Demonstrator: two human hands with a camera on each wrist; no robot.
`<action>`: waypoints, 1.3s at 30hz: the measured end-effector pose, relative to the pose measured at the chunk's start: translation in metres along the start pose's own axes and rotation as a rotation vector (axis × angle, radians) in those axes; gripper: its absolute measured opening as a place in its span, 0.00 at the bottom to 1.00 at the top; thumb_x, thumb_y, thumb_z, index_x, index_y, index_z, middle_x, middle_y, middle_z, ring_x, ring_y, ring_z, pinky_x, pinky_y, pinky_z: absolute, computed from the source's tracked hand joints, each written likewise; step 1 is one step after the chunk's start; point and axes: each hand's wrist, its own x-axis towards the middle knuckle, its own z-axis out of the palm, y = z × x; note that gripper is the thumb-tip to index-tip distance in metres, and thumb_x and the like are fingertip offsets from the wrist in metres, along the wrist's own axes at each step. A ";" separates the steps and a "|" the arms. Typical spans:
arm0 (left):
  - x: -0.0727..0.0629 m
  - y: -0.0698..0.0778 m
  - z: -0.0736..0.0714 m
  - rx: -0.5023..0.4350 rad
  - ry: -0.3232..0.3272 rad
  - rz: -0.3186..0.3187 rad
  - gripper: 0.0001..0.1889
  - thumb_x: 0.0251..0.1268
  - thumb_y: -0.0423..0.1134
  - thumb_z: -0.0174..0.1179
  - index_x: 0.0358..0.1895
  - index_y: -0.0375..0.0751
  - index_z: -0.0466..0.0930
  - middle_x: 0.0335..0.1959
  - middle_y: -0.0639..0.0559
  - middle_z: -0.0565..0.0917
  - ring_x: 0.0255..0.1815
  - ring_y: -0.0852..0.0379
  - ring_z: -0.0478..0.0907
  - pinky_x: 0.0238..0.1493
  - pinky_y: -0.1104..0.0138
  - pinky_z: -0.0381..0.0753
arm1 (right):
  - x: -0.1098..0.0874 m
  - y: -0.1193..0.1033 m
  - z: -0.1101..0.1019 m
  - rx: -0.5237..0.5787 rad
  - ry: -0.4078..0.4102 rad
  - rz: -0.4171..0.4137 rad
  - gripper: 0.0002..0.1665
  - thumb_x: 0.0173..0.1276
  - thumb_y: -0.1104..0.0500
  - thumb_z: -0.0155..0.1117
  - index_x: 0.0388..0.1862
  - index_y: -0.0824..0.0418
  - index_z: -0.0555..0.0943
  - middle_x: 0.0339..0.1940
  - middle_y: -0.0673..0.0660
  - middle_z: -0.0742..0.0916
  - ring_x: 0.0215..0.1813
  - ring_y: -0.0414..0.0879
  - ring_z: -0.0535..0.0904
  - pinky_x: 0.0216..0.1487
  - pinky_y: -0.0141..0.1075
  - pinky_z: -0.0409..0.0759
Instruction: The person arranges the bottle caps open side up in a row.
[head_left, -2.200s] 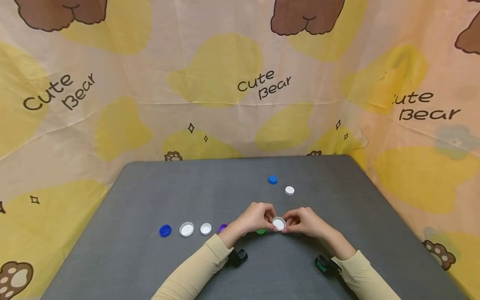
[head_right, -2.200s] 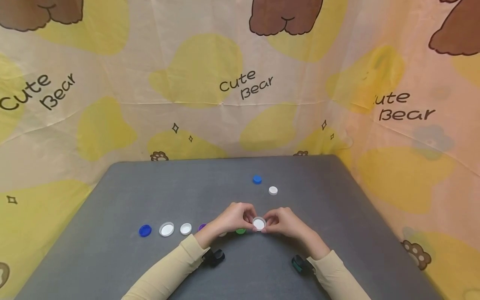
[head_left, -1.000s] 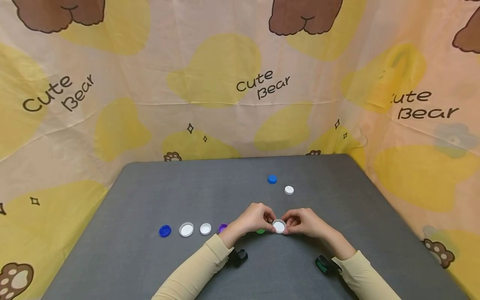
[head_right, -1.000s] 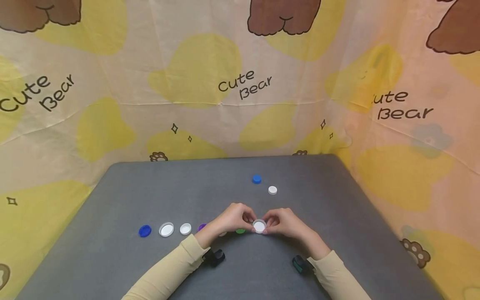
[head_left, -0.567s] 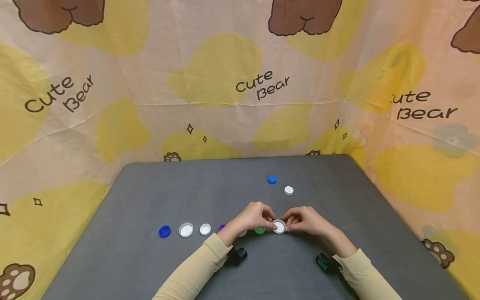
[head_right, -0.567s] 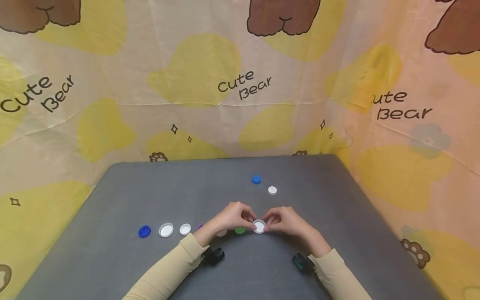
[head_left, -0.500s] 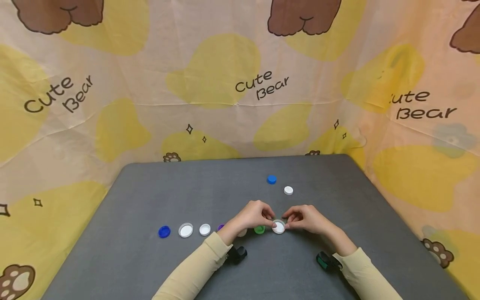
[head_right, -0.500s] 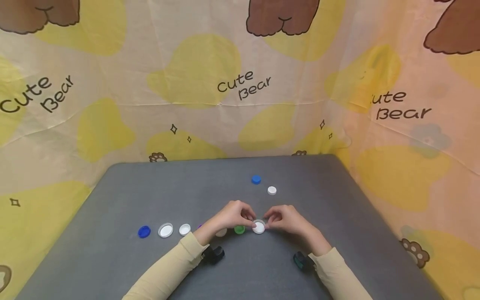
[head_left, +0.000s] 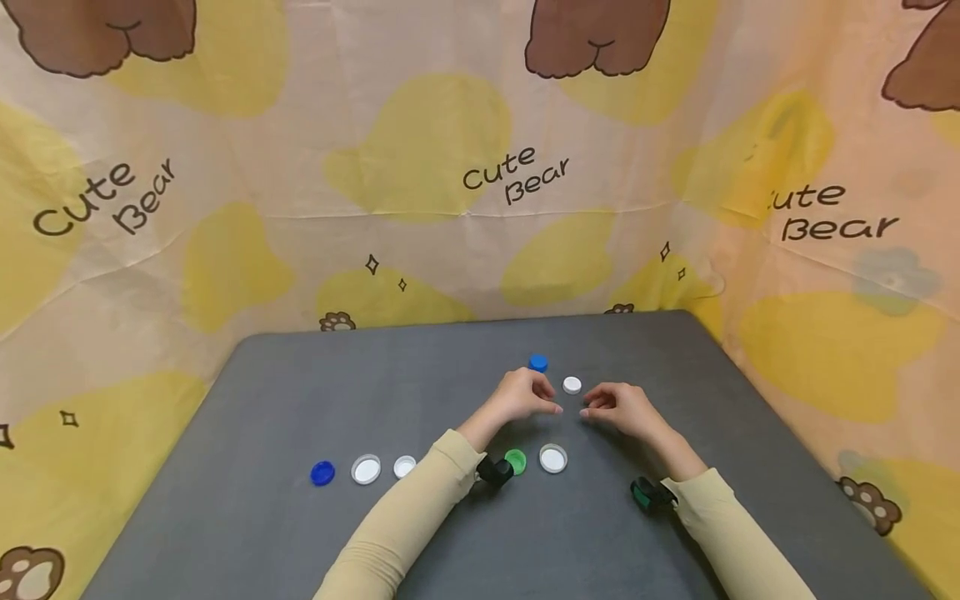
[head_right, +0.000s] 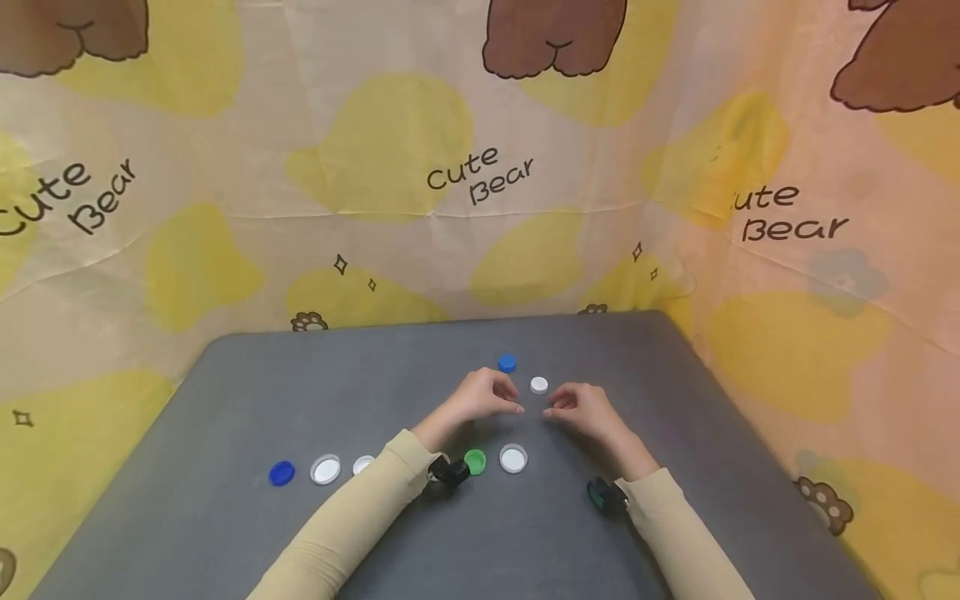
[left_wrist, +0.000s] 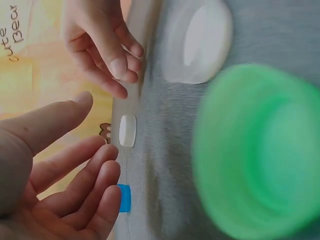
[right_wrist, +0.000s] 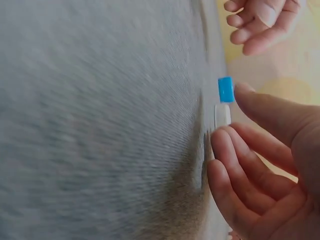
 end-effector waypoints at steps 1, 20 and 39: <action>0.004 0.000 0.000 -0.002 0.009 -0.008 0.16 0.47 0.46 0.74 0.37 0.42 0.86 0.29 0.58 0.85 0.29 0.66 0.77 0.31 0.73 0.74 | 0.003 0.001 -0.001 -0.004 0.010 0.018 0.14 0.57 0.53 0.72 0.39 0.60 0.85 0.30 0.51 0.87 0.32 0.40 0.81 0.35 0.33 0.78; 0.052 -0.002 0.013 -0.031 0.051 -0.186 0.12 0.51 0.45 0.71 0.37 0.44 0.86 0.36 0.54 0.85 0.35 0.59 0.78 0.35 0.68 0.76 | 0.036 0.007 0.007 -0.032 0.078 0.103 0.19 0.55 0.53 0.73 0.42 0.64 0.84 0.32 0.57 0.88 0.34 0.48 0.82 0.38 0.41 0.79; 0.057 -0.004 0.023 0.013 0.014 -0.109 0.12 0.50 0.42 0.72 0.38 0.41 0.87 0.33 0.54 0.86 0.33 0.61 0.76 0.33 0.73 0.73 | 0.043 0.008 0.011 -0.044 0.087 0.060 0.15 0.54 0.57 0.74 0.39 0.63 0.85 0.29 0.55 0.86 0.33 0.44 0.79 0.35 0.36 0.75</action>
